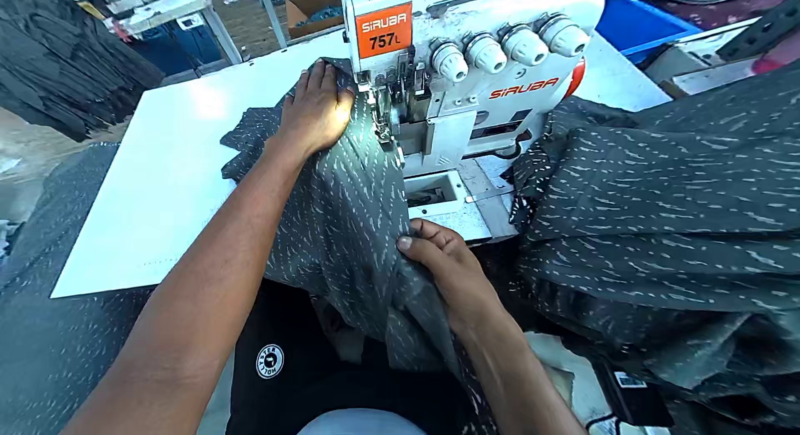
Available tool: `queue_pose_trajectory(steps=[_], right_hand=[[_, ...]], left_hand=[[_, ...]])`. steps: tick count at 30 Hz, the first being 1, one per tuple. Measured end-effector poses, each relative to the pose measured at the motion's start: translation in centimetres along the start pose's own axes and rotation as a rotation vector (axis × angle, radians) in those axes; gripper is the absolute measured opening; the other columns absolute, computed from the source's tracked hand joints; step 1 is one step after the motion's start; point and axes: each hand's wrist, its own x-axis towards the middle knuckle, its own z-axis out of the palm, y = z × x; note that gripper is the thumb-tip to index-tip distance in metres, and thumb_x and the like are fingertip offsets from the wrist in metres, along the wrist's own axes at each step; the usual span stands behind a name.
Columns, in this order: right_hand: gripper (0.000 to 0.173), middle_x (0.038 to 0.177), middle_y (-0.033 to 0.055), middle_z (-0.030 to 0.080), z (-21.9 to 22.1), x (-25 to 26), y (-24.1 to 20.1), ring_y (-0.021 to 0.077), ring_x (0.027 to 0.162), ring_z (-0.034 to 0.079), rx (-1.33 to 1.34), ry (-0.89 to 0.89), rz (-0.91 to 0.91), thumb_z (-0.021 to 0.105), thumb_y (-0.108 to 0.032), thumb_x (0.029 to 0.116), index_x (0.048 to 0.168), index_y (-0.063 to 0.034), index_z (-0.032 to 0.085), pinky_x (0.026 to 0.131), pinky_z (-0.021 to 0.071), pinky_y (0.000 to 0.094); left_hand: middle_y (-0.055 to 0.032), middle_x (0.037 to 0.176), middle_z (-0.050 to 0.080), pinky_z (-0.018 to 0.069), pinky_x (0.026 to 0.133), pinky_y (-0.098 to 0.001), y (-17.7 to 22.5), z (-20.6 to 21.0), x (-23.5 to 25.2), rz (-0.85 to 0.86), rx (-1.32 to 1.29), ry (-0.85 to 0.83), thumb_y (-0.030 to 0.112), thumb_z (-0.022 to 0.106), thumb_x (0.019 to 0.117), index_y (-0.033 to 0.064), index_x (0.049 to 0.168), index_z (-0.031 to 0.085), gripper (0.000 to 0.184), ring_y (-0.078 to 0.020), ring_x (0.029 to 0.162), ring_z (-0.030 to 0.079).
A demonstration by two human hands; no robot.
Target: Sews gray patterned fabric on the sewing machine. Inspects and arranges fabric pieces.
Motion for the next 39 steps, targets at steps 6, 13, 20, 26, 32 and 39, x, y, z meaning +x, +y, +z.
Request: queue_pose_trajectory(steps=[6,13,20,26,32,39], right_hand=[[0.019,0.079,0.0048,0.069,1.1,3.3,-1.8,0.0073,0.065,0.066,0.078,0.065,-0.045,0.052,-0.015,0.1017,0.105,-0.0076,0.069,0.059,0.0574,0.0231],[0.02,0.086,0.0056,0.07,2.3,5.5,-2.0,0.0076,0.076,0.069,0.194,0.132,-0.079,0.049,-0.01,0.1039,0.109,-0.0041,0.067,0.068,0.0595,0.0236],[0.017,0.077,0.0008,0.066,-0.1,3.0,-1.6,0.0084,0.065,0.062,-0.519,0.064,-0.215,0.052,-0.007,0.0977,0.099,-0.0093,0.069,0.056,0.0529,0.0264],[0.011,0.087,-0.0075,0.073,-5.9,-1.8,-2.9,0.0006,0.077,0.068,-0.567,-0.473,-0.105,0.069,-0.013,0.0923,0.102,-0.0169,0.073,0.068,0.0599,0.0208],[0.039,0.098,-0.01,0.073,-7.7,-4.7,-1.6,-0.0002,0.092,0.068,-0.866,-0.566,0.203,0.082,-0.04,0.0808,0.112,-0.0196,0.072,0.083,0.0605,0.0292],[0.03,0.08,-0.0076,0.072,-9.7,-8.6,-1.6,0.0004,0.073,0.068,-0.647,-0.704,0.246,0.079,-0.044,0.0853,0.091,-0.0146,0.073,0.065,0.0594,0.0253]], left_hand=[[-0.0149,0.17,0.022,0.019,0.115,-0.076,-0.5,-1.0,3.9,-0.101,0.019,-0.048,0.052,0.017,0.1067,0.0108,0.163,0.026,0.071,-0.0375,0.158,0.015],[-0.0297,0.15,0.047,0.0374,0.104,-0.0735,-1.7,-1.3,7.9,-0.189,0.067,0.138,0.044,0.03,0.1077,-0.0058,0.144,0.05,0.064,-0.0487,0.143,0.04],[-0.0119,0.138,0.057,0.0528,0.101,-0.0383,-3.1,0.6,-13.4,0.203,-0.52,0.483,0.024,0.051,0.1077,0.002,0.145,0.048,0.044,-0.0184,0.12,0.059],[-0.0155,0.144,0.054,0.0619,0.089,-0.0412,-4.3,12.2,-32.2,-0.538,-1.095,0.072,0.044,0.079,0.0851,-0.0006,0.154,0.033,0.094,-0.0235,0.115,0.066],[-0.0134,0.121,0.068,0.0575,0.099,-0.0408,-2.4,14.7,-27.7,-0.424,-1.566,-0.149,0.022,0.081,0.0858,-0.0057,0.138,0.045,0.069,-0.0203,0.111,0.068],[-0.0006,0.093,0.075,0.0616,0.076,-0.0323,-7.6,-5.5,-22.4,-0.244,-0.539,-0.142,0.011,0.064,0.0976,0.0073,0.116,0.069,0.02,-0.0077,0.081,0.071]])
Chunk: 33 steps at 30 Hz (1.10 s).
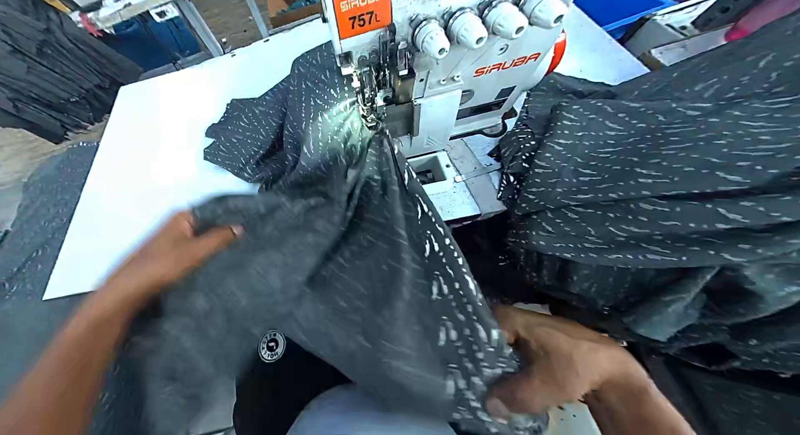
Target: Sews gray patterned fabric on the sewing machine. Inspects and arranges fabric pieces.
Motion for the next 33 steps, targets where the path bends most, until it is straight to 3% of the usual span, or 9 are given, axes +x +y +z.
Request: queue_pose_trajectory(steps=[3,6,9,12,14,18,24,30,33], right_hand=[[0.042,0.088,0.0171,0.069,1.8,3.2,0.5,0.0308,0.084,0.068,-0.267,-0.009,0.371,0.078,-0.037,0.088,0.102,0.0017,0.069,0.077,0.0548,0.0561],[0.051,0.1,0.028,0.068,3.6,5.1,1.7,0.0458,0.1,0.066,-0.528,-0.022,0.629,0.066,-0.045,0.0961,0.103,0.0058,0.068,0.086,0.0493,0.0668],[0.048,0.11,0.0312,0.068,4.6,5.6,-0.6,0.0516,0.108,0.065,-0.748,0.117,0.787,0.065,-0.042,0.0974,0.11,0.0046,0.069,0.088,0.0489,0.0706],[0.033,0.082,0.0155,0.071,3.1,5.4,-2.4,0.0376,0.075,0.071,-0.957,0.633,0.435,0.072,-0.04,0.0912,0.098,-0.0081,0.075,0.063,0.0564,0.0604],[0.023,0.076,0.0045,0.068,0.5,6.7,-4.1,0.0253,0.064,0.068,-0.999,0.916,0.11,0.066,-0.035,0.0954,0.099,-0.014,0.074,0.053,0.0552,0.0508],[0.031,0.103,0.0093,0.073,-6.1,11.6,-8.8,0.022,0.085,0.072,-0.912,1.007,-0.315,0.064,-0.024,0.1007,0.126,-0.0073,0.067,0.073,0.0609,0.0437],[0.018,0.091,0.0039,0.073,-10.2,13.4,-10.0,0.0122,0.073,0.071,-0.591,1.03,-0.303,0.063,-0.021,0.1022,0.106,-0.0074,0.073,0.067,0.0637,0.0344],[0.018,0.096,0.0097,0.071,-4.8,12.4,-5.4,0.0144,0.077,0.069,-0.716,1.326,-0.331,0.063,-0.013,0.0987,0.111,-0.0018,0.07,0.069,0.0603,0.0315],[0.028,0.107,0.0121,0.07,-5.4,12.8,-6.2,0.0151,0.086,0.071,-0.692,1.222,-0.427,0.068,-0.017,0.0974,0.12,-0.0005,0.067,0.076,0.0623,0.0313]], left_hand=[[-0.0161,0.099,0.073,0.0537,0.083,-0.0626,2.1,-7.6,5.9,0.331,0.507,0.05,0.022,0.072,0.0948,0.005,0.115,0.072,0.027,-0.0303,0.091,0.071],[-0.0268,0.081,0.066,0.0455,0.064,-0.0748,4.5,-9.7,10.4,0.514,0.889,0.175,0.052,0.058,0.0947,0.0011,0.099,0.067,0.052,-0.0522,0.078,0.067],[-0.0371,0.111,0.062,0.0443,0.075,-0.079,5.6,-7.4,11.7,0.531,1.071,0.318,0.03,0.063,0.0996,-0.0042,0.12,0.06,0.04,-0.0636,0.1,0.06],[-0.0278,0.137,0.055,0.0446,0.1,-0.067,6.4,-1.4,9.1,0.574,0.781,0.399,0.025,0.057,0.1028,0.0003,0.14,0.054,0.045,-0.048,0.124,0.055],[-0.0183,0.128,0.064,0.0563,0.093,-0.0518,6.9,3.8,6.0,0.578,0.515,0.398,0.033,0.057,0.1027,0.0027,0.136,0.058,0.045,-0.0305,0.111,0.066],[-0.0159,0.133,0.059,0.0564,0.079,-0.0472,5.5,8.5,4.0,0.506,0.458,0.406,0.046,0.072,0.0896,0.0082,0.143,0.055,0.067,-0.0278,0.101,0.064],[-0.0148,0.104,0.07,0.0565,0.068,-0.0506,2.6,4.9,6.0,0.459,0.451,0.356,0.012,0.063,0.0956,0.0043,0.114,0.073,0.022,-0.0272,0.078,0.067],[-0.0229,0.144,0.049,0.0591,0.09,-0.0414,5.3,5.7,5.6,0.577,0.411,0.512,0.011,0.061,0.0976,0.0016,0.138,0.058,0.042,-0.0279,0.111,0.065],[-0.0133,0.106,0.068,0.0588,0.067,-0.0352,6.7,10.6,3.1,0.658,0.344,0.469,0.017,0.059,0.1003,0.0007,0.118,0.069,0.026,-0.0182,0.08,0.066]])
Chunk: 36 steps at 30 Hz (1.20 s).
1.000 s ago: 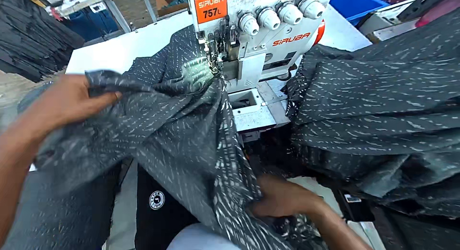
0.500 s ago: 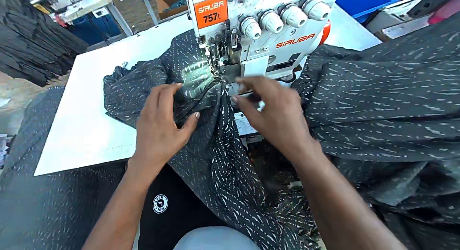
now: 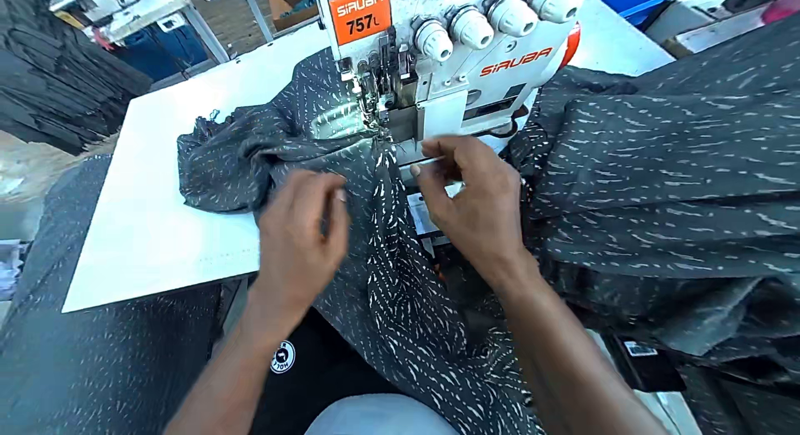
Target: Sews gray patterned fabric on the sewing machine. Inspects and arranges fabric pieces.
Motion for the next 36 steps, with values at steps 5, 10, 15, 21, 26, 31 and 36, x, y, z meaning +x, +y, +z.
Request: queue_pose_trajectory(steps=[5,10,15,21,26,31,36], right_hand=[[0.026,0.107,0.0079,0.069,-0.1,5.9,0.0,0.0157,0.09,0.068,0.001,-0.318,-0.111,0.066,-0.025,0.1001,0.121,-0.0116,0.072,0.081,0.0595,0.0336],[0.016,0.096,0.0046,0.071,0.1,5.6,0.4,0.0114,0.077,0.071,0.202,-0.137,0.205,0.058,-0.016,0.1023,0.107,-0.0067,0.071,0.072,0.0636,0.033],[0.018,0.104,0.0074,0.069,1.7,1.0,0.3,0.0114,0.075,0.07,0.227,0.157,0.29,0.057,-0.012,0.1017,0.117,-0.0024,0.062,0.066,0.0626,0.0296],[0.022,0.087,0.0037,0.072,1.5,0.4,-0.8,0.0102,0.072,0.067,0.569,-0.208,0.489,0.073,-0.02,0.0952,0.111,-0.0051,0.069,0.066,0.0575,0.0274],[0.027,0.096,0.0089,0.071,2.4,0.5,-2.1,0.0115,0.084,0.067,1.118,-0.376,0.576,0.065,0.004,0.0911,0.117,0.0,0.066,0.078,0.0584,0.0284],[0.019,0.095,0.0061,0.066,3.8,1.5,-4.1,0.0094,0.086,0.065,1.274,-0.438,0.614,0.06,0.009,0.0941,0.109,-0.0026,0.06,0.081,0.0568,0.0266],[0.013,0.075,-0.0011,0.064,4.6,1.4,-2.7,0.0011,0.06,0.053,1.243,-0.584,0.568,0.06,0.006,0.0938,0.091,-0.0073,0.062,0.054,0.0442,0.0166]], left_hand=[[0.0008,0.092,0.073,0.0587,0.065,-0.0402,1.6,3.5,0.2,-0.327,-0.199,-0.283,0.045,0.059,0.1014,0.0126,0.122,0.066,0.04,-0.0131,0.073,0.068],[0.0031,0.074,0.065,0.0479,0.048,-0.0247,2.6,4.4,0.4,-0.454,-0.455,-0.129,0.025,0.067,0.0996,0.0142,0.097,0.07,0.012,-0.0082,0.056,0.058],[-0.0028,0.092,0.069,0.0529,0.06,-0.0243,3.2,3.9,0.2,-0.515,-0.665,-0.069,0.013,0.056,0.1049,0.0084,0.115,0.067,0.016,-0.0105,0.074,0.064],[-0.0018,0.093,0.067,0.0531,0.063,-0.0332,3.1,2.1,2.7,-0.276,-0.179,-0.056,0.028,0.061,0.1021,0.0115,0.107,0.068,0.019,-0.0119,0.076,0.064],[-0.0031,0.097,0.06,0.0499,0.063,-0.0347,2.3,1.2,5.5,-0.025,0.063,-0.02,0.028,0.068,0.096,0.0145,0.097,0.073,0.014,-0.0158,0.081,0.061],[-0.0014,0.121,0.073,0.0576,0.087,-0.0395,1.7,0.7,6.2,0.008,-0.036,-0.178,0.023,0.061,0.0954,0.0137,0.097,0.072,0.014,-0.0122,0.108,0.069],[0.001,0.123,0.074,0.0584,0.084,-0.0366,1.6,0.4,5.7,-0.004,-0.123,-0.261,0.023,0.063,0.0988,0.0137,0.104,0.074,0.015,-0.0089,0.102,0.071]])
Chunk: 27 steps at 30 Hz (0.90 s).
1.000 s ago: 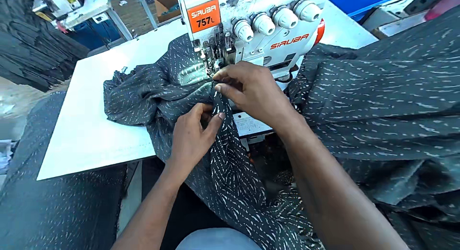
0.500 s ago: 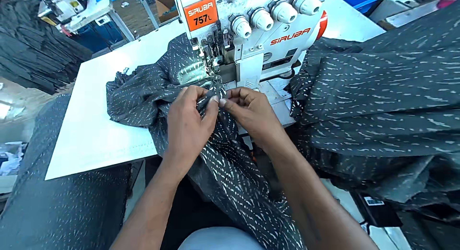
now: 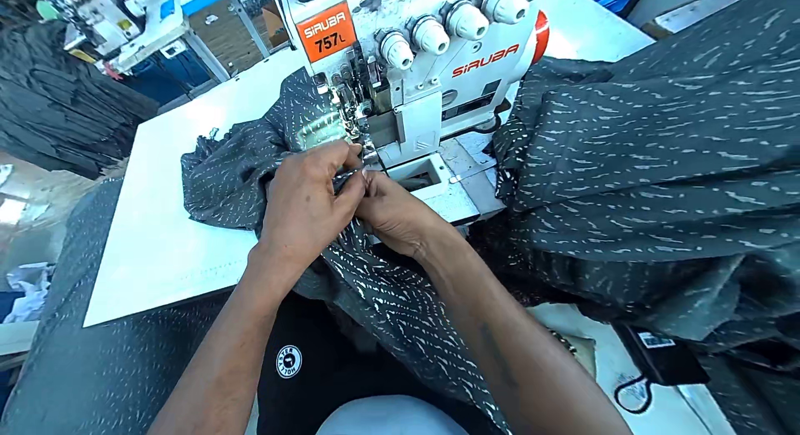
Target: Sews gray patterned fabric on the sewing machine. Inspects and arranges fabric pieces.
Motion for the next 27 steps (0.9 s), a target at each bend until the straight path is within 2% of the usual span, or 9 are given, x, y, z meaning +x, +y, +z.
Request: queue_pose_trajectory(steps=[4,8,11,14,17,20,22,25,27], right_hand=[[0.013,0.078,0.0045,0.066,-1.1,-1.4,1.0,0.0084,0.058,0.057,-0.375,0.137,-0.004,0.057,-0.006,0.1028,0.103,-0.0027,0.069,0.052,0.0487,0.0236],[0.018,0.081,-0.0025,0.07,-1.6,-2.8,2.1,0.007,0.061,0.061,-0.745,0.435,-0.209,0.058,-0.02,0.1018,0.108,-0.012,0.074,0.057,0.0532,0.028],[0.011,0.083,-0.0037,0.072,-1.6,-3.3,1.9,0.0057,0.069,0.066,-0.707,0.51,-0.252,0.065,-0.018,0.099,0.106,-0.0128,0.072,0.062,0.0564,0.024],[0.013,0.076,0.0001,0.067,-0.8,-4.1,1.9,0.0091,0.061,0.06,-0.527,0.523,-0.277,0.067,-0.013,0.0978,0.11,-0.0086,0.065,0.054,0.0502,0.0229],[0.024,0.095,0.0028,0.07,-0.1,-4.5,2.4,0.0117,0.064,0.066,-0.462,0.518,-0.295,0.066,-0.007,0.0973,0.119,-0.0089,0.056,0.056,0.0577,0.0251],[0.025,0.103,0.002,0.071,0.5,-4.6,2.3,0.011,0.053,0.058,-0.466,0.515,-0.319,0.062,0.001,0.0958,0.119,-0.0107,0.064,0.046,0.052,0.0243],[0.025,0.106,0.0016,0.072,0.3,-4.5,2.0,0.0084,0.067,0.065,-0.478,0.497,-0.323,0.056,0.0,0.0985,0.119,-0.008,0.068,0.057,0.0563,0.023],[0.029,0.078,-0.0013,0.063,-0.2,-3.7,2.0,0.0077,0.065,0.057,-0.518,0.544,-0.338,0.046,-0.019,0.1055,0.107,-0.0075,0.072,0.056,0.0451,0.0251],[0.03,0.074,-0.0036,0.063,-0.3,-3.4,1.4,0.0073,0.062,0.058,-0.592,0.58,-0.313,0.052,-0.034,0.1053,0.096,-0.0134,0.072,0.054,0.048,0.0271]], left_hand=[[-0.002,0.129,0.07,0.0582,0.096,-0.032,-0.6,1.2,-1.2,0.072,-0.004,0.049,0.016,0.067,0.0959,0.0118,0.098,0.077,0.011,-0.0093,0.118,0.066],[-0.0017,0.1,0.066,0.0553,0.062,-0.0321,-0.5,2.8,-3.1,0.063,0.143,0.147,0.02,0.071,0.0949,0.0142,0.098,0.076,0.009,-0.0121,0.081,0.066],[0.0018,0.087,0.063,0.0484,0.054,-0.0264,0.0,3.2,-4.0,-0.063,-0.008,0.168,0.021,0.071,0.0943,0.012,0.096,0.069,0.009,-0.0078,0.067,0.058],[0.0018,0.074,0.062,0.0458,0.049,-0.0228,0.0,1.9,-3.6,-0.275,-0.39,0.155,0.021,0.069,0.0973,0.0117,0.098,0.064,0.011,-0.008,0.057,0.055],[0.0007,0.066,0.056,0.0364,0.042,-0.0212,0.1,1.2,-3.1,-0.296,-0.479,0.186,0.019,0.065,0.1004,0.0103,0.1,0.065,0.009,-0.0094,0.049,0.047],[0.0039,0.075,0.063,0.0448,0.047,-0.0193,0.4,1.9,-3.5,-0.107,-0.288,0.185,0.014,0.066,0.0975,0.009,0.102,0.069,0.008,-0.0041,0.055,0.053],[0.0027,0.085,0.062,0.0456,0.054,-0.0197,0.7,2.4,-3.8,-0.01,-0.11,0.167,0.015,0.067,0.0965,0.0097,0.103,0.075,0.011,-0.0042,0.065,0.054],[-0.0029,0.095,0.063,0.0523,0.055,-0.029,0.4,3.0,-4.3,0.127,0.137,0.079,0.017,0.065,0.097,0.0134,0.106,0.079,0.017,-0.0116,0.072,0.062],[0.0,0.093,0.062,0.0528,0.057,-0.0305,0.0,2.6,-4.4,0.181,0.125,-0.053,0.026,0.066,0.0956,0.0168,0.097,0.078,0.016,-0.0112,0.076,0.063]])
